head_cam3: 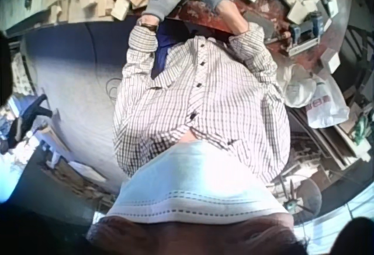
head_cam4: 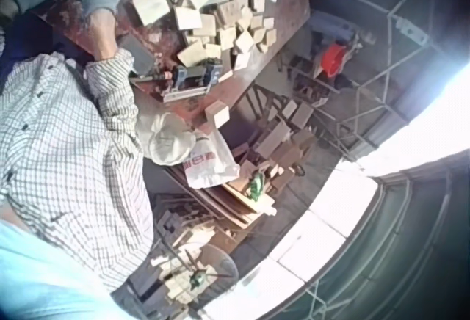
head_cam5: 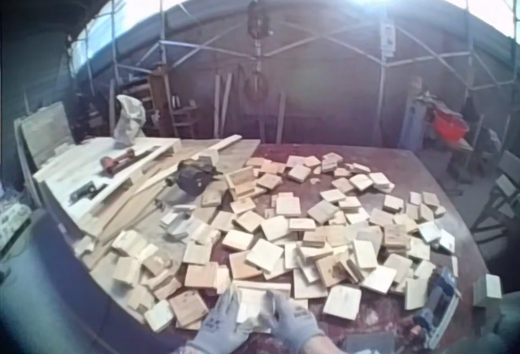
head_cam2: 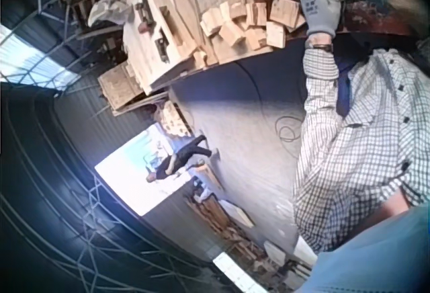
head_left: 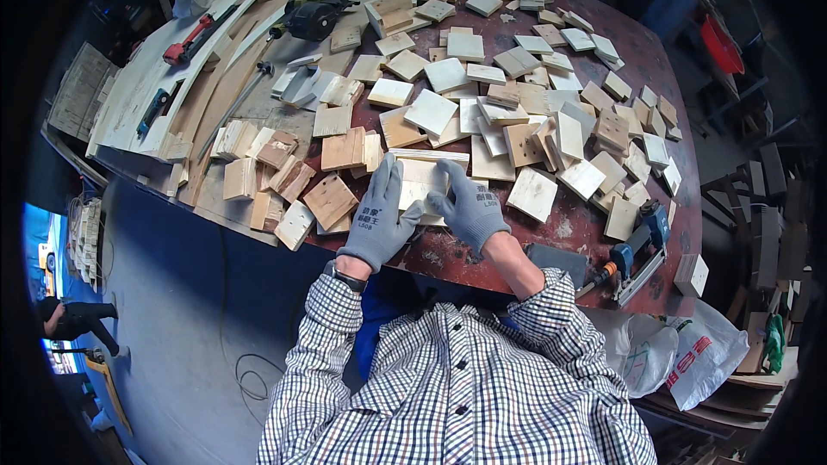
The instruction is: The person assembles small wooden boxes by hand, picking up pre-cut wooden pieces from a table and fitting them together. The person repeatedly forms box shapes and places them on the table among many other pieces.
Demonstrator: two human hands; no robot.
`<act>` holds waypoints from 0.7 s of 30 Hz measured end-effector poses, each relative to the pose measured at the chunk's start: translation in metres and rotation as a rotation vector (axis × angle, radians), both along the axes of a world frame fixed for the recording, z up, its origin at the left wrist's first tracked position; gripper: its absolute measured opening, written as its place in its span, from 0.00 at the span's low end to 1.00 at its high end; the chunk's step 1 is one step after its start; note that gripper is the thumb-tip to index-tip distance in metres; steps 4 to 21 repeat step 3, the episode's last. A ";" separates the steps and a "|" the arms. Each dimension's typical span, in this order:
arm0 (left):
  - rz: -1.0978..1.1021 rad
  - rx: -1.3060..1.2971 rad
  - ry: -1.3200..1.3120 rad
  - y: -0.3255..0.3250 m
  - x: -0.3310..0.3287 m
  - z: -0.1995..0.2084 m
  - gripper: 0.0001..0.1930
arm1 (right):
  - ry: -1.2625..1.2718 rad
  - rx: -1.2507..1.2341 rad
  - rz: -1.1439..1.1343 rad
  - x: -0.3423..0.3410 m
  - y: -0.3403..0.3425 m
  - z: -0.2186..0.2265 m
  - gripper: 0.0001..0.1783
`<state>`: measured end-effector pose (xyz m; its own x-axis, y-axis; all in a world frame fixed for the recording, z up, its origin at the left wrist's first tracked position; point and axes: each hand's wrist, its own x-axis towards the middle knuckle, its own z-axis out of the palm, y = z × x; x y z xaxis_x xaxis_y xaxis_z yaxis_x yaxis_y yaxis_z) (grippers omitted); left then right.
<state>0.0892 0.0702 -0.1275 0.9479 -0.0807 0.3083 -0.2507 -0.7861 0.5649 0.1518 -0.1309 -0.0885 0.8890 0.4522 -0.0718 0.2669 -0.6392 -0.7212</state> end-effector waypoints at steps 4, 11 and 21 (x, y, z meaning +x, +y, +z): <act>-0.015 -0.021 0.069 0.003 0.001 -0.001 0.43 | 0.009 -0.134 -0.011 -0.002 0.008 -0.003 0.39; -0.015 -0.021 0.069 0.003 0.001 -0.001 0.43 | 0.009 -0.134 -0.011 -0.002 0.008 -0.003 0.39; -0.015 -0.021 0.069 0.003 0.001 -0.001 0.43 | 0.009 -0.134 -0.011 -0.002 0.008 -0.003 0.39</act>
